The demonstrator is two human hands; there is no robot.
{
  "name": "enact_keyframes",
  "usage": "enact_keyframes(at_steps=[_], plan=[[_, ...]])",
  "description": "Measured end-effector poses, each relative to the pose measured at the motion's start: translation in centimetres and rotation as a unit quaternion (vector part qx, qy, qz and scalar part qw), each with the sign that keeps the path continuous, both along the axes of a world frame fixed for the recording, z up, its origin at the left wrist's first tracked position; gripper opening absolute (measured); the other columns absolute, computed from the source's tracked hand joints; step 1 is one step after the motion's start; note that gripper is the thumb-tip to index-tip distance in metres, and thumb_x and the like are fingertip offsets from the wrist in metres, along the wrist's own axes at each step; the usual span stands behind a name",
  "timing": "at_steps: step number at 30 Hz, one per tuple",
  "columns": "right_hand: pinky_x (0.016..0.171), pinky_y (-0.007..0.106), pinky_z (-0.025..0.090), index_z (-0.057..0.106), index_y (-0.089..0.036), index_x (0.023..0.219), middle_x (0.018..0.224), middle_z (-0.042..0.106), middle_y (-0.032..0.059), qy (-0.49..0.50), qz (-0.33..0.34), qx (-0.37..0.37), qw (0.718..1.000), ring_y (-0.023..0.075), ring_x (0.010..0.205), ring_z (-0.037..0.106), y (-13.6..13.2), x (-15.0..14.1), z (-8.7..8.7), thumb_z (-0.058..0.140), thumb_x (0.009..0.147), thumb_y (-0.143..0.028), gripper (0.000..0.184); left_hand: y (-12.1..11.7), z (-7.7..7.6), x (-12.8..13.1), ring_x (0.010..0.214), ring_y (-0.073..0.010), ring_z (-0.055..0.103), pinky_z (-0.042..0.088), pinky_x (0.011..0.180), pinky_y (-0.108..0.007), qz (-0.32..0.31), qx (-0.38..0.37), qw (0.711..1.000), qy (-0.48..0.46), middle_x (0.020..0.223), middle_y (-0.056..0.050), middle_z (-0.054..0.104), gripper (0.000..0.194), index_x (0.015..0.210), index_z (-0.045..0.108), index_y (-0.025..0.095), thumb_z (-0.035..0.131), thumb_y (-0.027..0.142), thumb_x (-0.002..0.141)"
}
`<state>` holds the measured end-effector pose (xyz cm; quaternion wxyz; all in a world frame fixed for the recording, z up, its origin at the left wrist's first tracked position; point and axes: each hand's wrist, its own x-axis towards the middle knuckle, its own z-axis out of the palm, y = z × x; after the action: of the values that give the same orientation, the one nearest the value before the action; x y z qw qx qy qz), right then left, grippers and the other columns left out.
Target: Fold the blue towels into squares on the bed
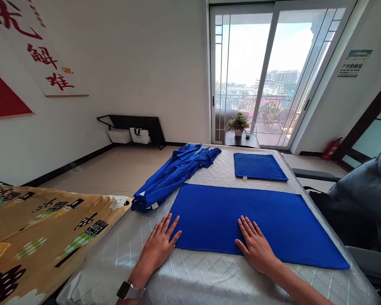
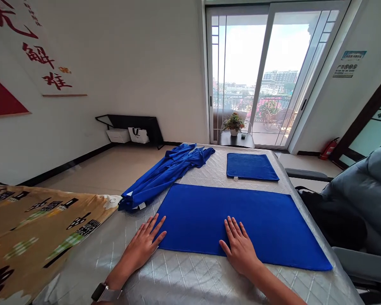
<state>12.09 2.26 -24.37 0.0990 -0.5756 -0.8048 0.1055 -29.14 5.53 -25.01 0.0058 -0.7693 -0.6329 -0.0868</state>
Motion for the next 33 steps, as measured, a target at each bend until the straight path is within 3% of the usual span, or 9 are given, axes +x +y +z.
enact_keyframes(at_steps=[4,11,15,18,21,24,27,30,33], plan=[[0.128,0.052,0.013,0.019,-0.025,0.163,0.169,0.017,0.0016,-0.008,-0.050,0.010,0.999,0.0244,0.156,0.016,-0.9,3.8,-1.5,0.025,0.101,-0.065,0.074,0.0,0.2,0.2,0.156,-0.0254,0.020,0.023,0.124,-0.052,0.008,-0.008,1.000,0.002,0.169,-0.002,0.022,0.064,0.160,0.025,0.035,0.035,0.060,0.102],[0.127,0.051,0.016,0.030,-0.014,0.161,0.167,0.027,0.0074,-0.082,-0.241,0.059,0.965,0.0255,0.155,0.020,-3.8,18.4,-5.5,0.018,0.095,-0.068,0.086,0.3,0.0,-0.1,0.156,-0.0245,0.020,0.023,0.124,-0.052,0.009,-0.022,1.000,0.011,0.169,-0.002,0.020,0.064,0.160,0.029,0.034,0.036,0.056,0.101],[0.125,0.050,0.027,0.046,-0.013,0.154,0.163,0.037,0.0099,-0.085,-0.258,0.030,0.962,0.0283,0.152,0.030,-5.8,24.6,-6.7,0.025,0.091,-0.065,0.084,-0.7,-1.1,-1.6,0.154,-0.0257,0.027,0.027,0.123,-0.052,0.054,-0.003,0.998,0.030,0.166,-0.003,0.031,0.067,0.160,0.032,0.031,0.038,0.054,0.097],[0.119,0.051,0.037,0.065,-0.020,0.138,0.154,0.051,0.0094,-0.075,-0.242,-0.015,0.967,0.0315,0.146,0.041,-5.4,27.2,-5.8,0.034,0.088,-0.060,0.071,-1.8,-0.8,-0.1,0.152,-0.0303,0.031,0.030,0.122,-0.053,0.087,0.035,0.995,0.019,0.164,-0.004,0.037,0.068,0.158,0.038,0.029,0.038,0.053,0.095],[0.109,0.049,0.047,0.071,-0.026,0.129,0.144,0.061,0.0081,-0.064,-0.244,-0.035,0.967,0.0319,0.136,0.053,-2.2,28.8,-3.1,0.035,0.091,-0.053,0.059,-2.8,1.2,6.4,0.143,-0.0317,0.045,0.041,0.116,-0.053,0.020,0.040,0.998,-0.036,0.157,-0.004,0.047,0.057,0.152,0.048,0.033,0.035,0.051,0.099],[0.101,0.042,0.049,0.071,-0.024,0.128,0.135,0.067,0.0096,-0.070,-0.262,-0.010,0.962,0.0296,0.122,0.062,2.9,29.7,0.4,0.035,0.097,-0.045,0.052,-4.1,3.9,16.5,0.123,-0.0270,0.062,0.053,0.104,-0.044,-0.145,0.014,0.982,-0.116,0.137,-0.006,0.063,0.039,0.130,0.064,0.034,0.039,0.044,0.102],[0.094,0.039,0.049,0.070,-0.022,0.129,0.131,0.067,0.0121,-0.063,-0.295,0.016,0.953,0.0292,0.118,0.062,8.1,30.0,2.9,0.039,0.099,-0.038,0.046,-5.0,5.6,26.6,0.103,-0.0234,0.067,0.057,0.091,-0.037,-0.338,-0.036,0.930,-0.142,0.114,-0.008,0.069,0.023,0.115,0.065,0.028,0.053,0.038,0.098],[0.090,0.036,0.049,0.069,-0.020,0.129,0.129,0.066,0.0140,-0.035,-0.319,0.012,0.947,0.0278,0.116,0.062,11.7,30.1,3.5,0.043,0.099,-0.036,0.043,-4.9,6.0,34.7,0.089,-0.0220,0.069,0.056,0.076,-0.032,-0.468,-0.081,0.873,-0.109,0.101,-0.007,0.070,0.025,0.110,0.065,0.023,0.060,0.043,0.095],[0.086,0.033,0.048,0.072,-0.020,0.122,0.123,0.068,0.0127,-0.019,-0.320,0.008,0.947,0.0250,0.107,0.065,13.3,30.4,2.8,0.048,0.099,-0.037,0.038,-4.1,5.3,41.4,0.080,-0.0206,0.071,0.051,0.059,-0.029,-0.492,-0.107,0.858,-0.099,0.103,-0.006,0.071,0.028,0.111,0.066,0.023,0.057,0.044,0.095]])
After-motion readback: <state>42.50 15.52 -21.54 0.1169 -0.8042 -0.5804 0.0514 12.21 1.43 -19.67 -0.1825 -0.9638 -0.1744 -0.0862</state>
